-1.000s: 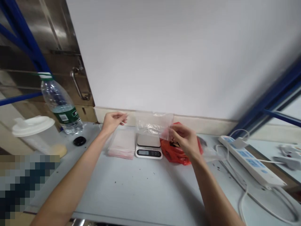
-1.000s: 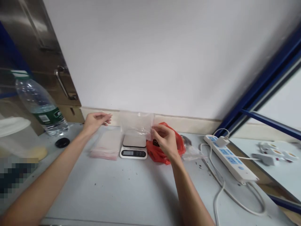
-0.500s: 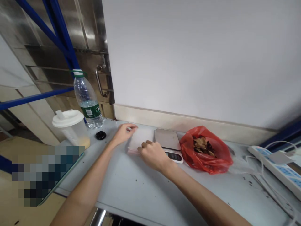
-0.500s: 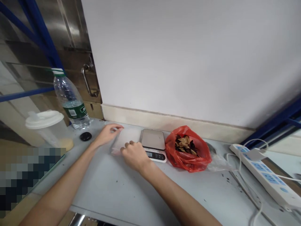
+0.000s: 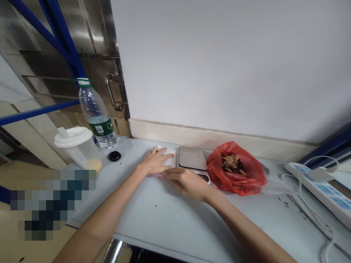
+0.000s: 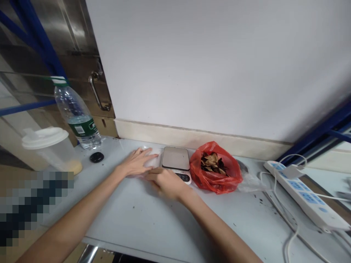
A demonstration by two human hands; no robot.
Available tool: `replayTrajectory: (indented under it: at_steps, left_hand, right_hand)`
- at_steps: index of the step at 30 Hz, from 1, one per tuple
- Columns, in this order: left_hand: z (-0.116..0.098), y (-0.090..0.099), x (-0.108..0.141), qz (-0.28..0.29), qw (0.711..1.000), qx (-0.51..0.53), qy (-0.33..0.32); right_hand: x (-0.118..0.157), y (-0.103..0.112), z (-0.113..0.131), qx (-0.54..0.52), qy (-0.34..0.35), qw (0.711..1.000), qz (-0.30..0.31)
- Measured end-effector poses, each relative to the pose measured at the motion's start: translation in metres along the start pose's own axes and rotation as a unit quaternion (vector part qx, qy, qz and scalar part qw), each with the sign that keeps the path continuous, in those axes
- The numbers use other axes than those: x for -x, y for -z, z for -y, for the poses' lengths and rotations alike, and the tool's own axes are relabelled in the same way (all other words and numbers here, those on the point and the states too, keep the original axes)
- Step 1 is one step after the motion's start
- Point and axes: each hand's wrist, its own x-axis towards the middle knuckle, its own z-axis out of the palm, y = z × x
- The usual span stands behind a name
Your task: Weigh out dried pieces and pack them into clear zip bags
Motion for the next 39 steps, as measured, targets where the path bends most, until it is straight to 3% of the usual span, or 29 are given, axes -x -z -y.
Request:
replayTrajectory:
  at_steps: [4,8,10,13,16,19,23,25,28,31,34,36,39]
  left_hand:
    - [-0.02,0.01,-0.001,0.035,0.997,-0.059,0.025]
    - [-0.032,0.029,-0.011,0.076,0.991,-0.1,0.037]
    - [-0.036,0.043,-0.018,0.098,0.989,-0.103,0.036]
    - [-0.045,0.066,-0.024,0.103,0.989,-0.106,0.027]
    - [-0.062,0.085,-0.027,0.012,0.993,-0.112,0.029]
    - [-0.088,0.091,-0.03,-0.056,0.995,-0.079,-0.008]
    - [-0.122,0.079,-0.036,-0.062,0.983,0.055,-0.161]
    - [-0.134,0.068,-0.04,-0.055,0.967,0.112,-0.221]
    - [-0.143,0.054,-0.047,-0.086,0.955,0.154,-0.24]
    - [-0.146,0.048,-0.053,-0.149,0.936,0.204,-0.245]
    - [-0.148,0.05,-0.056,-0.224,0.892,0.299,-0.254]
    - [-0.15,0.053,-0.057,-0.247,0.857,0.373,-0.254]
    - [-0.15,0.057,-0.056,-0.207,0.822,0.459,-0.267]
  right_hand:
    - [0.02,0.026,-0.01,-0.057,-0.007,0.993,-0.099]
    - [0.048,0.063,-0.028,-0.061,-0.095,0.963,-0.245]
    - [0.068,0.078,-0.042,-0.06,-0.153,0.924,-0.344]
    - [0.102,0.093,-0.069,-0.058,-0.234,0.839,-0.487]
    - [0.141,0.1,-0.094,-0.026,-0.327,0.758,-0.564]
    - [0.176,0.101,-0.109,0.006,-0.429,0.736,-0.524]
    - [0.203,0.096,-0.114,-0.037,-0.535,0.727,-0.429]
    - [0.209,0.094,-0.115,-0.054,-0.549,0.715,-0.429]
    - [0.21,0.096,-0.116,-0.031,-0.546,0.694,-0.468]
    - [0.202,0.104,-0.11,-0.031,-0.496,0.677,-0.542]
    - [0.183,0.109,-0.094,-0.16,-0.37,0.7,-0.59]
    - [0.164,0.107,-0.08,-0.281,-0.308,0.732,-0.539]
    - [0.136,0.098,-0.065,-0.416,-0.248,0.769,-0.418]
